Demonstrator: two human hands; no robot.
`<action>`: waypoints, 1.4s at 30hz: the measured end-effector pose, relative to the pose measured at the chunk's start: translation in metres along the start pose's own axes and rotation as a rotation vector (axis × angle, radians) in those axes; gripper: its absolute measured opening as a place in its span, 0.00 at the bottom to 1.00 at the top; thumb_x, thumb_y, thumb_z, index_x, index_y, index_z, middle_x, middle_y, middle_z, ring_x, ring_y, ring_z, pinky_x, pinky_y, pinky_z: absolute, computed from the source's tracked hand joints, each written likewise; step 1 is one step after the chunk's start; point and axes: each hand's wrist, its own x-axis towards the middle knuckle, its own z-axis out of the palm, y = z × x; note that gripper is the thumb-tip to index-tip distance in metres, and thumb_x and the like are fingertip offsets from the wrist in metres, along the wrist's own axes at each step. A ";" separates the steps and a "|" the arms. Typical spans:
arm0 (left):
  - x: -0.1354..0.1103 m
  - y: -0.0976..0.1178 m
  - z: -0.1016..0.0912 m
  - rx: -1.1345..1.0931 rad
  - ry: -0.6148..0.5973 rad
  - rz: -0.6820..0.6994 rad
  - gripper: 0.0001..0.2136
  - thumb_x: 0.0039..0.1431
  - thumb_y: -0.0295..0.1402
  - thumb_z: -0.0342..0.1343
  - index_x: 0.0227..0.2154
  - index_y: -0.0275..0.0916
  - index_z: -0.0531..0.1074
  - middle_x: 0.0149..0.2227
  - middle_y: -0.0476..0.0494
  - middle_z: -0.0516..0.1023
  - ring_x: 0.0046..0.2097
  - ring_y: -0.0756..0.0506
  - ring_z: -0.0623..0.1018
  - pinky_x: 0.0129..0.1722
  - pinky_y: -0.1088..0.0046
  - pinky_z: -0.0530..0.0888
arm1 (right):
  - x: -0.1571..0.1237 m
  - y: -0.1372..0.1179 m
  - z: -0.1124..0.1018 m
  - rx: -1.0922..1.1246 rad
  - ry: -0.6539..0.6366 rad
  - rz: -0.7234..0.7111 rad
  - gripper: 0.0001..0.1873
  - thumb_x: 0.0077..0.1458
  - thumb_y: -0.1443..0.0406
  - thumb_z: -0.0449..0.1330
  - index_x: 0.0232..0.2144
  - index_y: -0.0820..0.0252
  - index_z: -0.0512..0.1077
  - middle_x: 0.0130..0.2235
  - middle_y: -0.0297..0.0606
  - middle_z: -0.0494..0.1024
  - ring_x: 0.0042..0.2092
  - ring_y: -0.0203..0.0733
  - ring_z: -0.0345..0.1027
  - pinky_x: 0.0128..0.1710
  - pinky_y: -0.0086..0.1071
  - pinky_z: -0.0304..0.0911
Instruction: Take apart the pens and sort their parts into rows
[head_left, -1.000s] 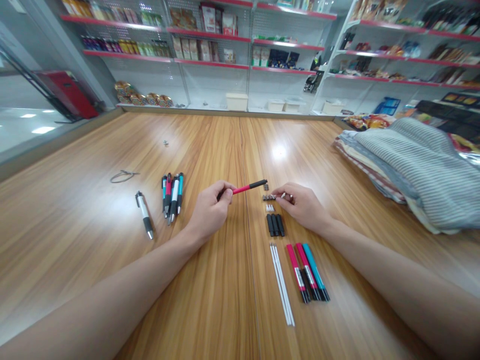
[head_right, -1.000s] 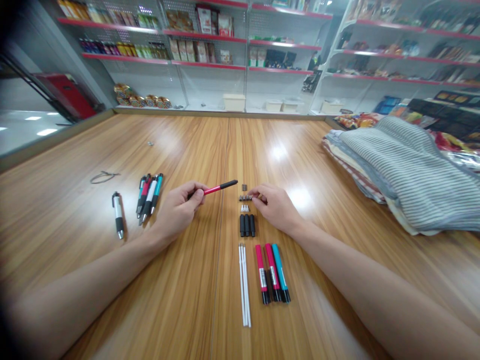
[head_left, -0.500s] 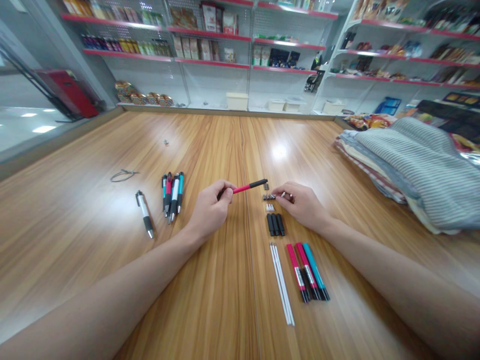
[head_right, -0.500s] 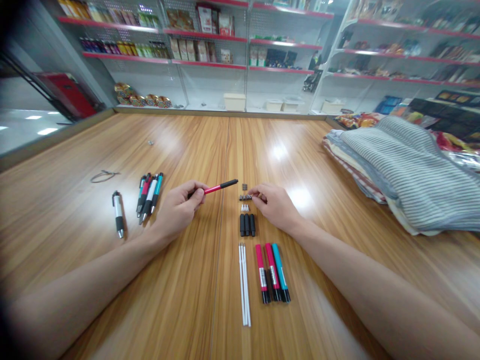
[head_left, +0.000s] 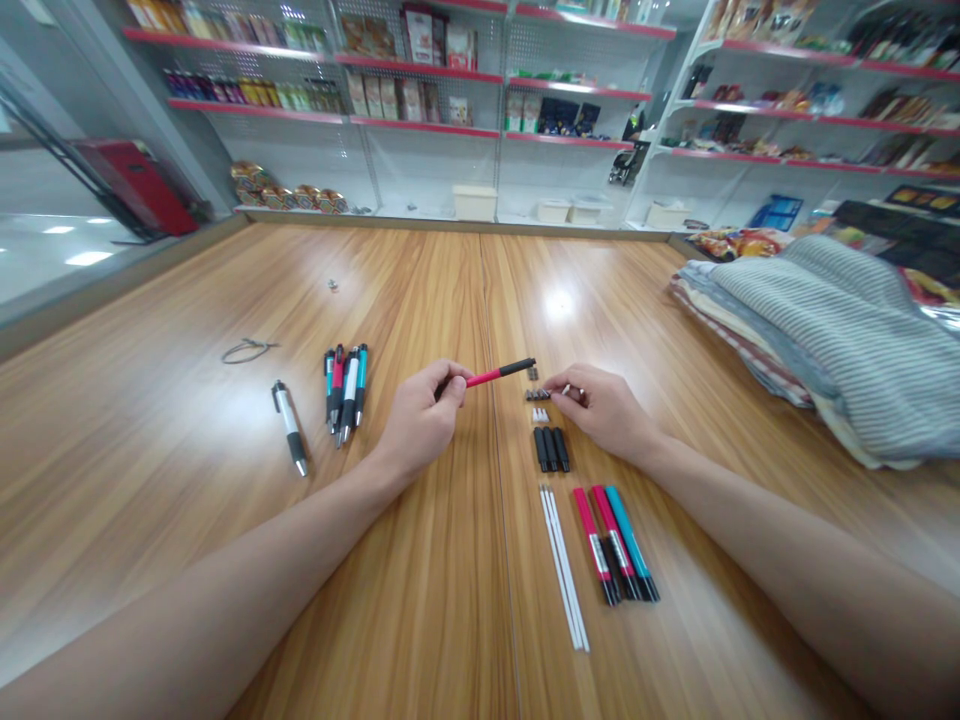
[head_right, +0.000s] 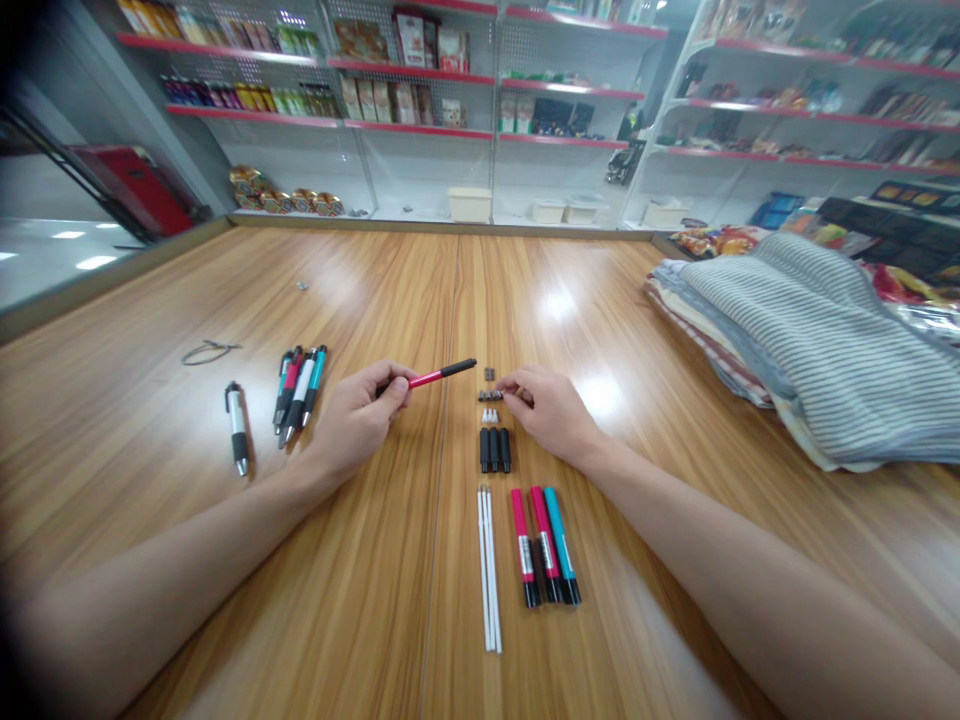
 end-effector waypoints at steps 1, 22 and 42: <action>0.000 0.000 0.000 0.003 0.001 0.003 0.10 0.63 0.37 0.50 0.35 0.37 0.72 0.25 0.49 0.67 0.25 0.51 0.64 0.22 0.75 0.58 | 0.000 0.000 0.000 0.002 -0.001 0.000 0.08 0.58 0.69 0.57 0.39 0.60 0.76 0.35 0.36 0.77 0.31 0.35 0.66 0.33 0.30 0.62; -0.003 0.011 0.002 -0.237 -0.125 -0.150 0.11 0.65 0.39 0.48 0.33 0.37 0.67 0.21 0.51 0.67 0.19 0.53 0.65 0.17 0.78 0.59 | -0.001 -0.001 -0.001 0.006 -0.002 0.000 0.09 0.57 0.69 0.58 0.40 0.59 0.76 0.36 0.37 0.76 0.32 0.35 0.67 0.34 0.31 0.63; -0.003 0.029 0.015 -0.855 -0.369 -0.476 0.08 0.67 0.33 0.44 0.31 0.39 0.55 0.53 0.30 0.73 0.16 0.55 0.70 0.11 0.79 0.61 | -0.001 0.000 0.002 0.029 0.015 -0.006 0.11 0.56 0.70 0.57 0.41 0.58 0.75 0.35 0.36 0.77 0.33 0.37 0.69 0.34 0.31 0.64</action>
